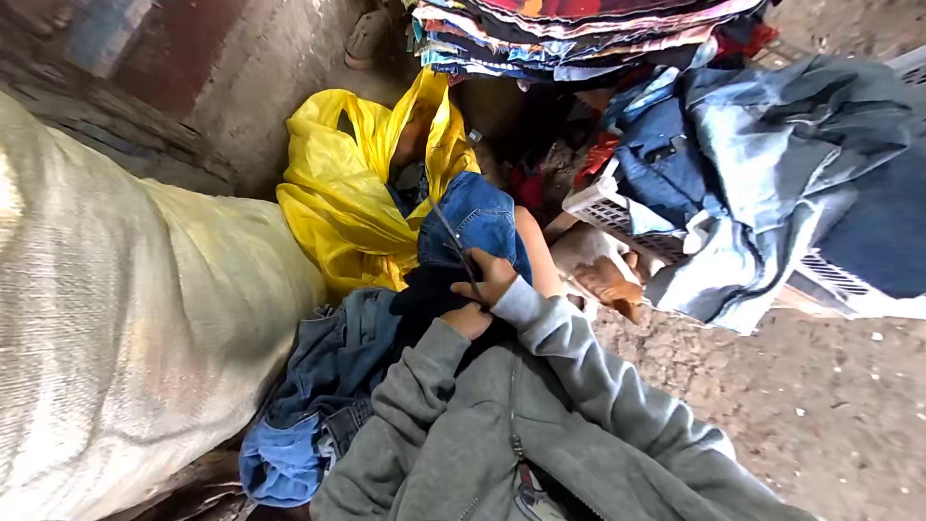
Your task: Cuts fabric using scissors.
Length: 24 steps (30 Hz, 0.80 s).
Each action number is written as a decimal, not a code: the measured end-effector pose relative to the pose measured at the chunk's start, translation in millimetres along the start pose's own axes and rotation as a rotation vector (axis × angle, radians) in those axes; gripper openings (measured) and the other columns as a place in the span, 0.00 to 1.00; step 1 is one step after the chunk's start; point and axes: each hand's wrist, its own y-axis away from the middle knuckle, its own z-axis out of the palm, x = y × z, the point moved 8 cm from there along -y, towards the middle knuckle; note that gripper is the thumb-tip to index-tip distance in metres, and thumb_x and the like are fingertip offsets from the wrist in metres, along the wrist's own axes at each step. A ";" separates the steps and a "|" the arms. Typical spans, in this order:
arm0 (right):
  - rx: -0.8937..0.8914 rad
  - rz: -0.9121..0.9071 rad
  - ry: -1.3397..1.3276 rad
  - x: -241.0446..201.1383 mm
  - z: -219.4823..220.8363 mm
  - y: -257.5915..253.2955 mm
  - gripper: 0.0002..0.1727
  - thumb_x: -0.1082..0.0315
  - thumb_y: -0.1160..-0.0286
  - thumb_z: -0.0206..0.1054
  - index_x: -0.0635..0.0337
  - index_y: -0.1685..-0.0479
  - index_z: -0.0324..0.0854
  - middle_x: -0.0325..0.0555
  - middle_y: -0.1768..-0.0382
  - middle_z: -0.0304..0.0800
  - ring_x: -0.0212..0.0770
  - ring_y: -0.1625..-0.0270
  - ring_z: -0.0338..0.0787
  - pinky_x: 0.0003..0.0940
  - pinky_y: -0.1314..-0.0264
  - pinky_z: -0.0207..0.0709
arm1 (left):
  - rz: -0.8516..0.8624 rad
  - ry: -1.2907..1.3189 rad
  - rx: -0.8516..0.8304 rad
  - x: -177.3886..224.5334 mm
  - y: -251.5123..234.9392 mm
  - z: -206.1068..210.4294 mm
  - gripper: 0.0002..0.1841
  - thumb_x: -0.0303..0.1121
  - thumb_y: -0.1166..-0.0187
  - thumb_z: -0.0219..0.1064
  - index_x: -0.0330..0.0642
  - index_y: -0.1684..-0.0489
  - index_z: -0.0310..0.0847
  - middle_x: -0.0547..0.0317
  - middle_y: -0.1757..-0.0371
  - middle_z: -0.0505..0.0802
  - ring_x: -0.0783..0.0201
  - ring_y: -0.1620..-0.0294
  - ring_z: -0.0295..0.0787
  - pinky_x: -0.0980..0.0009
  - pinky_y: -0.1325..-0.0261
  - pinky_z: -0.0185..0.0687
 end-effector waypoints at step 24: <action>0.352 -0.454 -1.075 34.2 -55.7 96.5 0.12 0.74 0.37 0.70 0.47 0.58 0.77 0.26 0.77 0.90 0.23 0.82 0.84 0.19 0.79 0.80 | 0.394 0.591 0.806 -15.8 32.8 -89.2 0.21 0.26 0.16 0.54 0.22 0.28 0.70 0.35 0.47 0.91 0.54 0.49 0.91 0.58 0.44 0.85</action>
